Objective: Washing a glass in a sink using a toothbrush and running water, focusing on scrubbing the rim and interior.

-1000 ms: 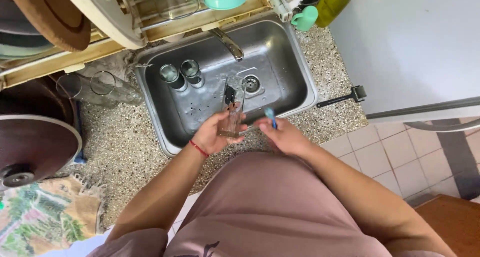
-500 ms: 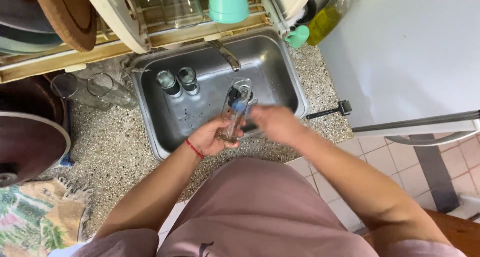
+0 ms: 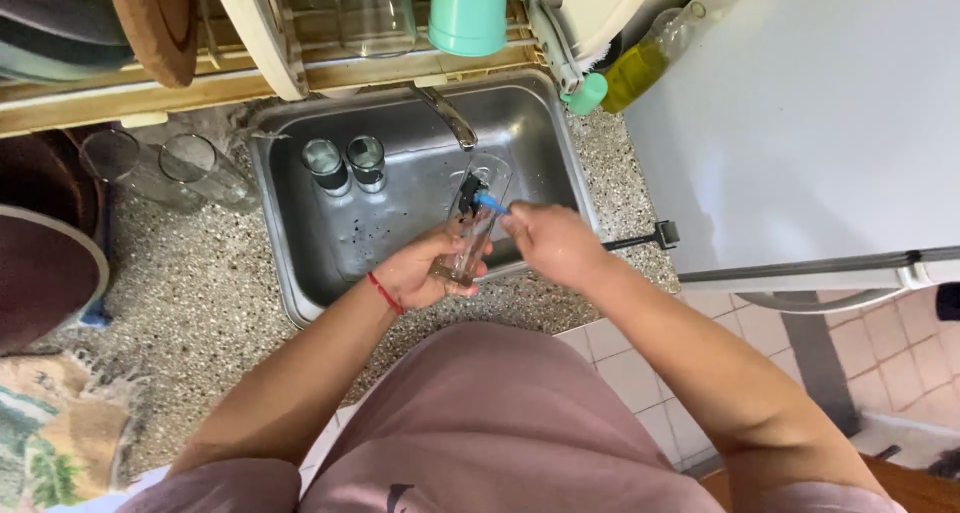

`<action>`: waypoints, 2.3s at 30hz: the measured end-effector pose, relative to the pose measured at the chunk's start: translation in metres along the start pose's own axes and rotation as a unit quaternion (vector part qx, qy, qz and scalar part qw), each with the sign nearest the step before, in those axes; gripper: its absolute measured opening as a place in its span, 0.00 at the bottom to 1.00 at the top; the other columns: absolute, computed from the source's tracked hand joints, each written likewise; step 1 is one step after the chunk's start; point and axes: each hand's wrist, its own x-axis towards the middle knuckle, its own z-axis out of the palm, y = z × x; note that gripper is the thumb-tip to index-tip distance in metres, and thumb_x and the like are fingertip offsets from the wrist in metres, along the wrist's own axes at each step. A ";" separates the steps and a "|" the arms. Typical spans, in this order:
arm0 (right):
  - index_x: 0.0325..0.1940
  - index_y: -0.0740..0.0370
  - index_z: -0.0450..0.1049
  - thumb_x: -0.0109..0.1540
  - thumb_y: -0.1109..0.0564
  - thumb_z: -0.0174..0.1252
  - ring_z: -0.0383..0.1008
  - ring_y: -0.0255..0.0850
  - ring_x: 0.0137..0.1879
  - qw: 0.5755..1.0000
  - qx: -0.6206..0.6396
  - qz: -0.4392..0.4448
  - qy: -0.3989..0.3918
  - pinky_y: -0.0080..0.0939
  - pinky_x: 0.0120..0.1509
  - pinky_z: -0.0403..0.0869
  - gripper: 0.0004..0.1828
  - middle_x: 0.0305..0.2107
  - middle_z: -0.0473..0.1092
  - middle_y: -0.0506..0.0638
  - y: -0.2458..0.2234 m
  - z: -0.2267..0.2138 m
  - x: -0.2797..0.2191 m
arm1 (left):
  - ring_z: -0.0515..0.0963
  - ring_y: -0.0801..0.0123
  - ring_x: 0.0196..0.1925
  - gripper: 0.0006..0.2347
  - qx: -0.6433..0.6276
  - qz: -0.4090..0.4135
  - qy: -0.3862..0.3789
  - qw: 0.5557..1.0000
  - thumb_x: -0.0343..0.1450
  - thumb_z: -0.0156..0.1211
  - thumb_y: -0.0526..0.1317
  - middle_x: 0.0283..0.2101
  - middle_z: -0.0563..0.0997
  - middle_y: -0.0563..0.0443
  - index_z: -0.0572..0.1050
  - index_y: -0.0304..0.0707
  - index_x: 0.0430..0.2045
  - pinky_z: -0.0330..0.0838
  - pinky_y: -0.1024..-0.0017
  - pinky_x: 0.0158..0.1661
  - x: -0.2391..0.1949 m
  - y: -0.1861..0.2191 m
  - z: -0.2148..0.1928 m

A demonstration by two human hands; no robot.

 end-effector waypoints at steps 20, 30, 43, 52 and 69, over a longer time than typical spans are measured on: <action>0.38 0.57 0.72 0.64 0.52 0.46 0.78 0.61 0.38 0.995 0.005 -0.089 0.046 0.61 0.45 0.75 0.11 0.26 0.75 0.62 0.005 0.016 -0.022 | 0.81 0.45 0.43 0.30 0.171 0.010 0.010 0.985 0.64 0.60 0.35 0.47 0.70 0.35 0.57 0.39 0.62 0.82 0.47 0.38 0.005 0.001 0.008; 0.36 0.57 0.72 0.67 0.46 0.44 0.79 0.61 0.35 0.996 -0.012 -0.085 0.037 0.60 0.44 0.76 0.17 0.23 0.75 0.61 0.007 0.021 -0.022 | 0.82 0.48 0.37 0.32 0.204 0.067 0.062 0.975 0.61 0.62 0.30 0.41 0.74 0.37 0.58 0.37 0.62 0.83 0.54 0.30 0.001 0.006 0.026; 0.32 0.56 0.70 0.69 0.44 0.41 0.79 0.57 0.33 0.993 -0.052 -0.086 0.066 0.57 0.42 0.76 0.20 0.21 0.75 0.58 0.017 0.030 -0.013 | 0.79 0.53 0.35 0.33 0.280 0.086 0.118 0.949 0.55 0.66 0.31 0.37 0.73 0.38 0.64 0.35 0.59 0.81 0.57 0.27 -0.001 0.012 0.033; 0.36 0.57 0.73 0.65 0.52 0.47 0.78 0.63 0.36 0.991 -0.097 -0.066 0.061 0.64 0.45 0.75 0.12 0.23 0.74 0.63 0.010 0.017 -0.015 | 0.77 0.60 0.39 0.36 0.382 0.073 0.153 0.909 0.54 0.68 0.36 0.38 0.77 0.44 0.65 0.43 0.62 0.74 0.69 0.38 -0.011 0.018 0.047; 0.39 0.53 0.74 0.69 0.45 0.39 0.78 0.56 0.39 0.966 0.210 -0.055 0.142 0.55 0.46 0.74 0.18 0.29 0.75 0.58 0.023 0.032 -0.018 | 0.57 0.28 0.66 0.45 0.284 0.104 0.059 0.951 0.62 0.71 0.37 0.65 0.55 0.15 0.45 0.34 0.71 0.55 0.40 0.61 -0.005 0.007 0.013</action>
